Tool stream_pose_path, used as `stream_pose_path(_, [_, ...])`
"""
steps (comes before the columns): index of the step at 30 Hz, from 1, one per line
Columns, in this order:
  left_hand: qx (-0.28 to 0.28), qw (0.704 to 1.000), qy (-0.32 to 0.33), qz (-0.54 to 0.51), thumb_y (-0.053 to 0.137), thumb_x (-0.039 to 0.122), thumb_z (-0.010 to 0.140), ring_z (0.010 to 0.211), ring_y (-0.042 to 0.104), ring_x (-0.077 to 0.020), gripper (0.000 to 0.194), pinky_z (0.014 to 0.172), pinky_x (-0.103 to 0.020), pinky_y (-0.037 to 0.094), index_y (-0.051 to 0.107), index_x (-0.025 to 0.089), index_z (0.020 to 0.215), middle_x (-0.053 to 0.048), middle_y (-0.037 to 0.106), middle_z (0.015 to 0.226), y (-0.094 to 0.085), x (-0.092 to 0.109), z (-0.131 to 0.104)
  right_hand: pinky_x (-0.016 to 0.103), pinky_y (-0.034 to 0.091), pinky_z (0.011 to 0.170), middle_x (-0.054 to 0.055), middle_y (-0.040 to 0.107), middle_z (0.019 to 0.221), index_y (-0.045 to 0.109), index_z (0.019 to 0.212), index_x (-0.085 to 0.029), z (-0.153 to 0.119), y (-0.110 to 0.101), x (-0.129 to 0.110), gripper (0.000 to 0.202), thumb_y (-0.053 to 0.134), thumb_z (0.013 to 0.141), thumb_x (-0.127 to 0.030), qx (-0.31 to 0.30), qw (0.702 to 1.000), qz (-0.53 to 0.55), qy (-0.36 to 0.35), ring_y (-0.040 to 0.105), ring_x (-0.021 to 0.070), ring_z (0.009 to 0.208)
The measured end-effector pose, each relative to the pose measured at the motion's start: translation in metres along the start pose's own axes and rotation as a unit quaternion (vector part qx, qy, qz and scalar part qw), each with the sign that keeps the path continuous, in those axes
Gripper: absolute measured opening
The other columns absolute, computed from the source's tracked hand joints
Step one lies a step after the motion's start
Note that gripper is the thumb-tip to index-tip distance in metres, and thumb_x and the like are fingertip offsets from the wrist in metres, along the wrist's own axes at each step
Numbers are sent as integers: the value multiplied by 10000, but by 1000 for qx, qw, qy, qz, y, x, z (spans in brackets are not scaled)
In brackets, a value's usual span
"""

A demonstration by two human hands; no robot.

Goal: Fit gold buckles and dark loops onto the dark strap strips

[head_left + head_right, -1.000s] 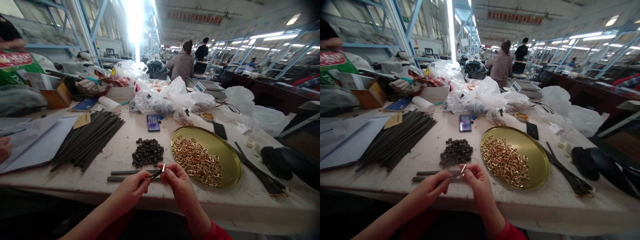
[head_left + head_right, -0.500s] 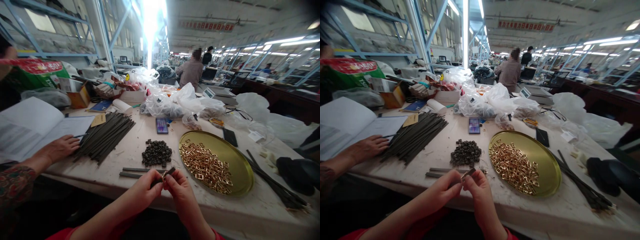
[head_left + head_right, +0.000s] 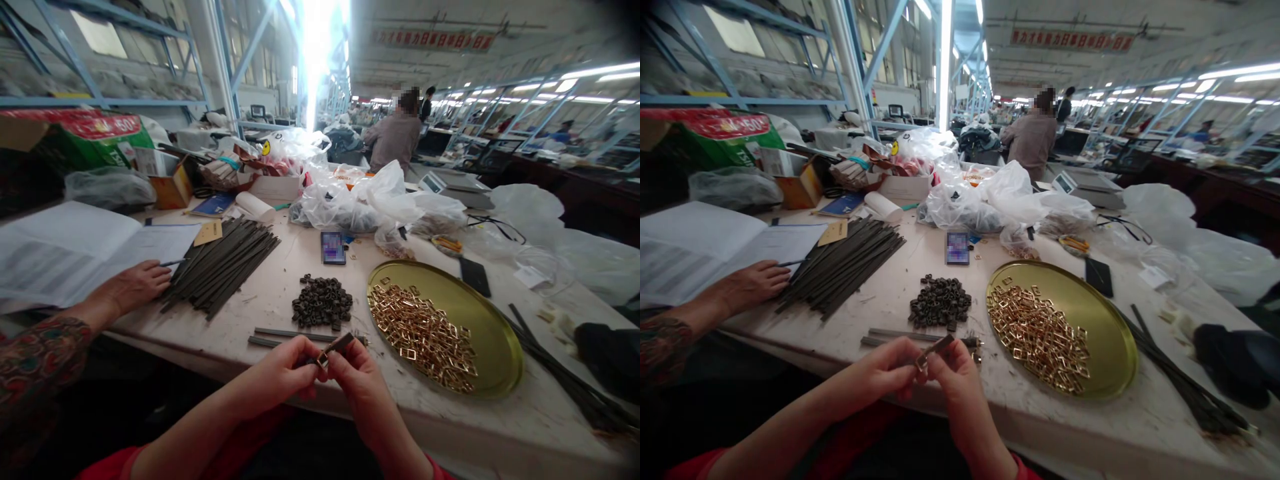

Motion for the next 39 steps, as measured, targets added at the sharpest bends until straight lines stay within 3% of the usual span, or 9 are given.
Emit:
stream_pose_path(6, [36, 999, 25, 19, 508, 309, 805, 537, 462, -70, 180, 516, -191, 359, 509, 129, 817, 28, 541, 681, -7, -4, 11, 217, 381, 603, -36, 563, 687, 583, 794, -185, 9, -3, 11, 209, 688, 712, -346, -2, 1000, -11, 26, 465, 92, 616])
stream_pose_path(13, [62, 998, -2, 10, 527, 384, 780, 495, 375, -53, 247, 450, -168, 296, 498, 139, 773, 40, 531, 661, -11, -11, 20, 257, 406, 600, -20, 569, 616, 566, 719, -188, 18, -5, 9, 236, 603, 760, -417, 25, 991, -121, -42, 513, 129, 595])
stream_pose_path(15, [75, 997, -14, 11, 522, 400, 769, 475, 353, -51, 258, 440, -169, 277, 476, 147, 756, 47, 526, 635, -11, -13, 21, 284, 408, 615, 2, 589, 648, 576, 717, -200, 16, -9, 3, 198, 579, 780, -388, 60, 967, -221, -112, 535, 158, 630])
stream_pose_path(18, [85, 996, -41, 8, 510, 443, 751, 453, 334, -55, 290, 430, -177, 258, 443, 162, 742, 49, 534, 611, -10, -14, 20, 307, 410, 676, 29, 603, 753, 617, 815, -229, 4, -8, -12, 71, 562, 803, -272, 99, 883, -381, -254, 548, 186, 735])
stream_pose_path(21, [112, 992, -56, 33, 502, 437, 732, 478, 350, -71, 279, 452, -191, 265, 439, 167, 709, 50, 512, 591, -9, -9, 18, 311, 415, 736, 41, 611, 885, 587, 1041, -270, -7, 0, -22, 228, 474, 853, -206, 27, 845, -433, -314, 548, 186, 835])
stream_pose_path(25, [111, 990, -47, 72, 499, 417, 723, 522, 366, -87, 260, 507, -208, 289, 451, 167, 672, 60, 457, 553, -3, -2, 13, 306, 412, 768, 21, 604, 883, 573, 1072, -279, -14, 1, -31, 253, 392, 898, -251, -54, 893, -358, -268, 542, 161, 835])
stream_pose_path(30, [98, 989, -14, 107, 498, 398, 738, 573, 393, -103, 248, 545, -223, 303, 472, 159, 675, 49, 457, 582, 5, -1, 4, 236, 426, 653, -8, 586, 780, 618, 879, -230, -11, -3, -24, 156, 613, 778, -348, -132, 976, -153, -85, 536, 123, 717])
stream_pose_path(34, [108, 990, -11, 86, 509, 363, 734, 560, 387, -96, 218, 523, -215, 294, 477, 155, 678, 51, 459, 581, 7, 2, -2, 214, 431, 663, -31, 612, 735, 607, 775, -216, -11, -3, -17, 201, 739, 656, -311, -160, 987, -12, 6, 556, 103, 696])
stream_pose_path(39, [132, 991, -7, 25, 522, 262, 722, 564, 455, -96, 121, 543, -212, 343, 505, 147, 688, 43, 513, 586, 3, 1, -11, 293, 464, 692, 11, 630, 731, 661, 846, -249, -11, -3, -12, 355, 676, 641, -538, -177, 978, -106, -17, 578, 169, 714])
Point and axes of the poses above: each hand's wrist, its own z-axis towards the middle knuckle, its own y-axis out of the palm, x = y × z, the point moved 5 cm from there along z, towards the middle knuckle
